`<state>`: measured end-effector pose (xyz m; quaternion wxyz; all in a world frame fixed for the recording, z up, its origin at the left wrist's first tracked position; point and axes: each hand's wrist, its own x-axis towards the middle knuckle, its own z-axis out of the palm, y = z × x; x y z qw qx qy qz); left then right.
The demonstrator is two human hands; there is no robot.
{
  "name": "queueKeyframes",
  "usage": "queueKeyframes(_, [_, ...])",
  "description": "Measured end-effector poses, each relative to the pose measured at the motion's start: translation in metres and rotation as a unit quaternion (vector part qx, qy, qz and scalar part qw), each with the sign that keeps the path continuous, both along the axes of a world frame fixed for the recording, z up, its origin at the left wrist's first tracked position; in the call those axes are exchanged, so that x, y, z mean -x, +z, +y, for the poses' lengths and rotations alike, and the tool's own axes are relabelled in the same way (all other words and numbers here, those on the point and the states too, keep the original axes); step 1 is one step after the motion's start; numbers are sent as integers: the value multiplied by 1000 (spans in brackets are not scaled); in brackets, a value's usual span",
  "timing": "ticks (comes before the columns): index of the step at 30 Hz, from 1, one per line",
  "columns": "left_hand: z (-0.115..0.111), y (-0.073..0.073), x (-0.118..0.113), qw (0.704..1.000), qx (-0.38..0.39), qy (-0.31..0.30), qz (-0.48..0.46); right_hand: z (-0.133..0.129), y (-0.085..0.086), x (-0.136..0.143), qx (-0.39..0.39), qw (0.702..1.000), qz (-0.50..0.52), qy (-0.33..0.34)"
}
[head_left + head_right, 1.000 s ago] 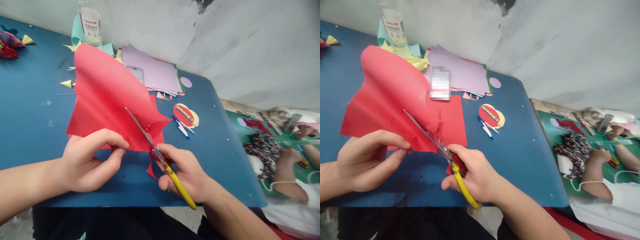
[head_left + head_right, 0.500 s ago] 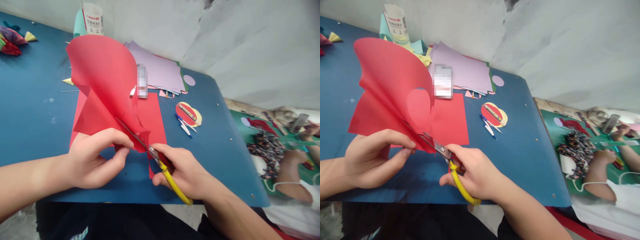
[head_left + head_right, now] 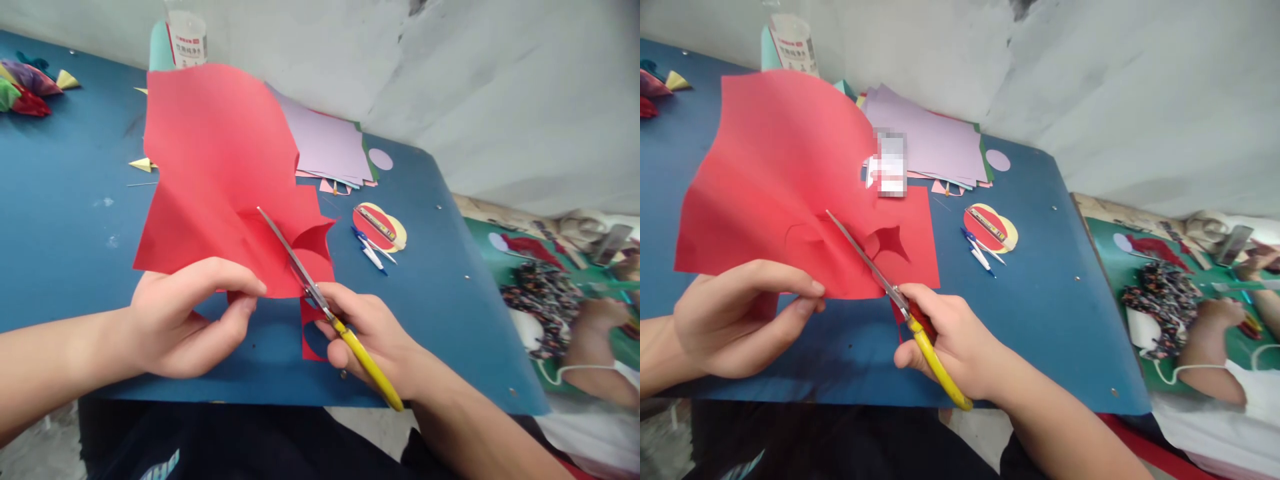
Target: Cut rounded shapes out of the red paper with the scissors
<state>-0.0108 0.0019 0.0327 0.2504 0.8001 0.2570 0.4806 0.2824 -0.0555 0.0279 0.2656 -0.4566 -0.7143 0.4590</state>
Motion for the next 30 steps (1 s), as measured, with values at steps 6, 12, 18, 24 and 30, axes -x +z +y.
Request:
queueKeyframes(6, [4,1,-1,1000,-2,18,-13,0,4,1,17,999,38,-12])
queueKeyframes(12, [12,0,0,1000,-5,27,-13,-8,-2,-1,64,992,93,-65])
queueKeyframes(18, [16,1,1,1000,5,28,4,-14,-5,1,56,984,133,-100])
queueKeyframes(24, [19,-5,6,999,36,-14,1,-13,-7,1,50,984,137,-102])
queueKeyframes(30, [20,-7,7,991,50,-113,45,-9,-2,3,49,985,144,-79])
